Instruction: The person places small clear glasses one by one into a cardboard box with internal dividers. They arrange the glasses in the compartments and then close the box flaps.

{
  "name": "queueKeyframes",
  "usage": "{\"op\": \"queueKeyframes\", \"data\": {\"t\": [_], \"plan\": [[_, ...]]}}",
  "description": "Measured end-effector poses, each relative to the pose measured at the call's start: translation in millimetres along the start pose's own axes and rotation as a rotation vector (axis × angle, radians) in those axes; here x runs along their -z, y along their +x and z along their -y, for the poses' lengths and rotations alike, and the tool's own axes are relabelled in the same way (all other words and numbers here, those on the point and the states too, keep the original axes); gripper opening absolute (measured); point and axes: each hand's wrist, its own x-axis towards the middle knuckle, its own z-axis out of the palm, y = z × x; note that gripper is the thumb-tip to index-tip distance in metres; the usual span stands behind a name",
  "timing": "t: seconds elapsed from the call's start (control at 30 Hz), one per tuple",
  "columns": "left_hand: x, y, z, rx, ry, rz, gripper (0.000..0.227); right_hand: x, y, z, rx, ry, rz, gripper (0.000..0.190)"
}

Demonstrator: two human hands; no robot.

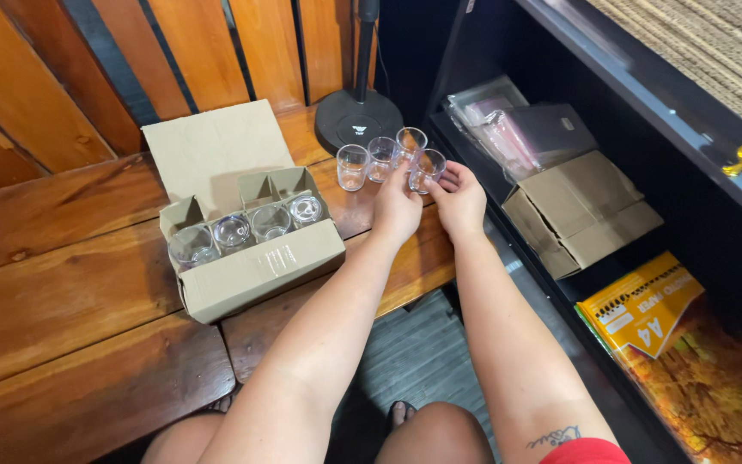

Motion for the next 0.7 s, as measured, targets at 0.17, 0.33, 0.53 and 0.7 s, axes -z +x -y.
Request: {"op": "queueKeyframes", "data": {"t": [0.17,0.33,0.53,0.7], "plan": [[-6,4,1,0.080,-0.045,0.044,0.064,-10,9,-24,0.010,0.070,-0.008,0.057],[-5,-8,-8,0.082,-0.073,0.068,0.064,-1,-9,-11,0.012,0.048,-0.051,0.055],[31,-47,-37,-0.114,-0.008,0.014,0.070,2,-35,-2,0.087,0.103,-0.074,0.054],[84,-68,-59,-0.190,0.054,0.040,0.080,-18,-60,25,0.170,0.174,-0.043,0.056]]}}
